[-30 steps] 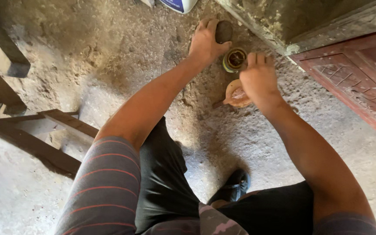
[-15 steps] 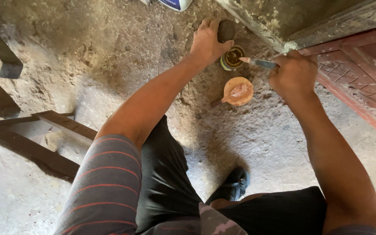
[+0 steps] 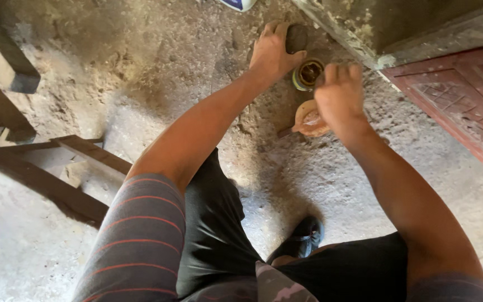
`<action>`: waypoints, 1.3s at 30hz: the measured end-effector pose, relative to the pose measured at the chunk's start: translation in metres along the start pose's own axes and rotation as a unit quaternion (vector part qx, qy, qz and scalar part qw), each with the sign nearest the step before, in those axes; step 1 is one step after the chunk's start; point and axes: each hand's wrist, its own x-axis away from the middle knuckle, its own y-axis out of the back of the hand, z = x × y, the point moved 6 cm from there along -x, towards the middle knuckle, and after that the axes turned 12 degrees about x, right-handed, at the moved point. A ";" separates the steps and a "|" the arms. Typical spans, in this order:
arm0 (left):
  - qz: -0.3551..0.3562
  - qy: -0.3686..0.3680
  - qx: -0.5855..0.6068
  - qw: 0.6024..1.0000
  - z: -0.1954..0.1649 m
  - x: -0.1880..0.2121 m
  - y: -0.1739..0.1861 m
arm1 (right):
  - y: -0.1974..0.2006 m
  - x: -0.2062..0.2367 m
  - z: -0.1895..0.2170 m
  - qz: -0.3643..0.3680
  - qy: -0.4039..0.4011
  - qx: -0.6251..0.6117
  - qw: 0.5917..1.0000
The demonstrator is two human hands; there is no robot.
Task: The person fills cracks and gaps in a wooden panel with wood filler. They hold a wooden spoon-shaped palette carrying filler in one hand and use a small spatula in the other to press filler into seams along the panel, then scoop more white and pink filler from cans onto the palette and continue filling.
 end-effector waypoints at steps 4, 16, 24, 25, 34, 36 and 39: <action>0.010 0.021 0.005 1.000 0.005 0.000 0.007 | 0.003 -0.006 -0.007 0.016 -0.023 0.011 1.000; 0.033 -0.035 -0.004 0.999 -0.002 0.000 -0.011 | -0.022 0.057 -0.068 0.029 -0.183 -0.113 0.976; 0.056 -0.024 0.007 0.998 0.001 0.002 -0.016 | -0.016 0.058 -0.052 0.006 -0.137 -0.102 0.985; 0.062 -0.025 0.009 0.998 0.001 0.002 -0.018 | -0.017 0.059 -0.052 0.012 -0.139 -0.121 0.983; 0.178 -0.143 -0.030 0.973 -0.009 0.014 -0.036 | -0.025 0.096 -0.074 0.046 -0.073 -0.237 0.968; 0.211 -0.184 -0.073 0.957 -0.015 0.020 -0.044 | -0.032 0.112 -0.068 0.106 -0.060 -0.230 0.965; 0.237 -0.197 -0.125 0.943 -0.019 0.024 -0.059 | -0.037 0.129 -0.052 0.122 -0.046 -0.227 0.965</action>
